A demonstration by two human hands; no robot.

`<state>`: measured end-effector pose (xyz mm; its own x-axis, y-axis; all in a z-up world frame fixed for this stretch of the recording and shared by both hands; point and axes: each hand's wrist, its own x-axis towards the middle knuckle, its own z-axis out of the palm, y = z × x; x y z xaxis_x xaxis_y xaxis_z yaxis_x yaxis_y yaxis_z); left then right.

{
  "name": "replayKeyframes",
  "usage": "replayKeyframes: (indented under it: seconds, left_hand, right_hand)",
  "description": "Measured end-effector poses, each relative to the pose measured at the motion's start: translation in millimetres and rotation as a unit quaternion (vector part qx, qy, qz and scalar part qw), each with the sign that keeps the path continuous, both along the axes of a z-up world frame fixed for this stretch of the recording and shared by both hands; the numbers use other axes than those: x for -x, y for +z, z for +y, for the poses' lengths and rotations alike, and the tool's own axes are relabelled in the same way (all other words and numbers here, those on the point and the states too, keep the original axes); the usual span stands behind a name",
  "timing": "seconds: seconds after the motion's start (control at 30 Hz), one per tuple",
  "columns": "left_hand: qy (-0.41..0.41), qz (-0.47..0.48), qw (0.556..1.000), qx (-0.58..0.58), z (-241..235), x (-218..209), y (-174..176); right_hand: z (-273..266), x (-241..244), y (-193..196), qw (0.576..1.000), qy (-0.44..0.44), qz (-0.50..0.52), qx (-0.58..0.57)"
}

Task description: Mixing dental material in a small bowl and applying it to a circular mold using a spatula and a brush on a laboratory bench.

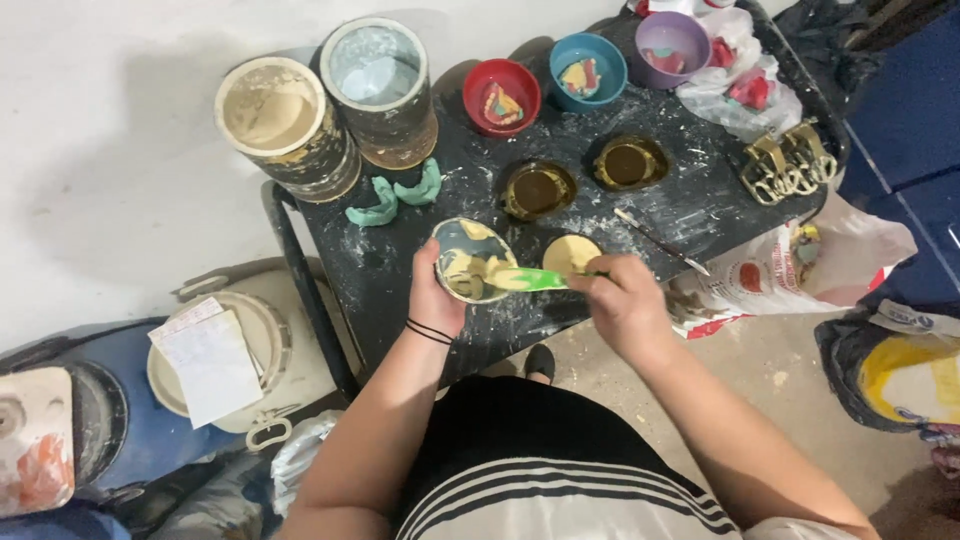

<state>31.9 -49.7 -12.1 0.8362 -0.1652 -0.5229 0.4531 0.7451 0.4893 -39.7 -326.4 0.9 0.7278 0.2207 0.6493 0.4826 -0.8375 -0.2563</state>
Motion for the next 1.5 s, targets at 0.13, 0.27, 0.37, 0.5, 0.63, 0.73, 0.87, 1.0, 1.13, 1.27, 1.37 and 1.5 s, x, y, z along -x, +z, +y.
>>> replayKeyframes:
  seconds: [0.13,0.27,0.37,0.5,0.63,0.73,0.87,1.0,1.13,1.27,1.37,1.5]
  left_hand:
    - [0.037,-0.023,0.999,0.006,20,-3,-10]
    - [0.011,-0.126,0.991,-0.050,23,-5,-10]
    - [-0.011,-0.132,0.983,-0.125,15,4,63]
    - [-0.139,-0.183,0.894,-0.385,40,11,20]
    - [-0.122,-0.174,0.869,-0.447,43,17,11]
    - [-0.138,-0.139,0.852,-0.485,43,23,2]
    - [-0.148,-0.099,0.867,-0.466,47,45,-9]
    - [-0.100,-0.089,0.885,-0.445,54,71,3]
    - [-0.034,-0.078,0.907,-0.413,55,86,10]
    - [-0.026,-0.068,0.896,-0.438,61,93,26]
    - [-0.046,-0.040,0.893,-0.447,63,99,33]
    - [-0.023,-0.040,0.903,-0.428,59,110,32]
  right_hand:
    - [6,2,46,0.998,0.001,0.058,-0.005]
    - [66,-5,27,0.857,0.054,0.361,-0.364]
    - [100,-30,9,0.679,0.104,0.433,-0.583]
    - [88,-82,-37,0.795,-0.037,0.478,-0.371]
    - [112,-92,17,0.874,-0.070,0.435,-0.204]
    - [113,-109,-8,0.988,0.080,0.128,-0.045]
    - [99,-145,23,0.987,0.139,0.062,-0.045]
    - [68,-249,13,0.998,0.042,0.037,0.021]
    - [66,-320,21,0.972,0.066,0.160,0.158]
    - [64,-371,5,0.887,0.129,0.241,0.373]
    - [74,-383,22,0.825,0.156,0.284,0.462]
    - [77,-385,38,0.792,0.128,0.308,0.512]
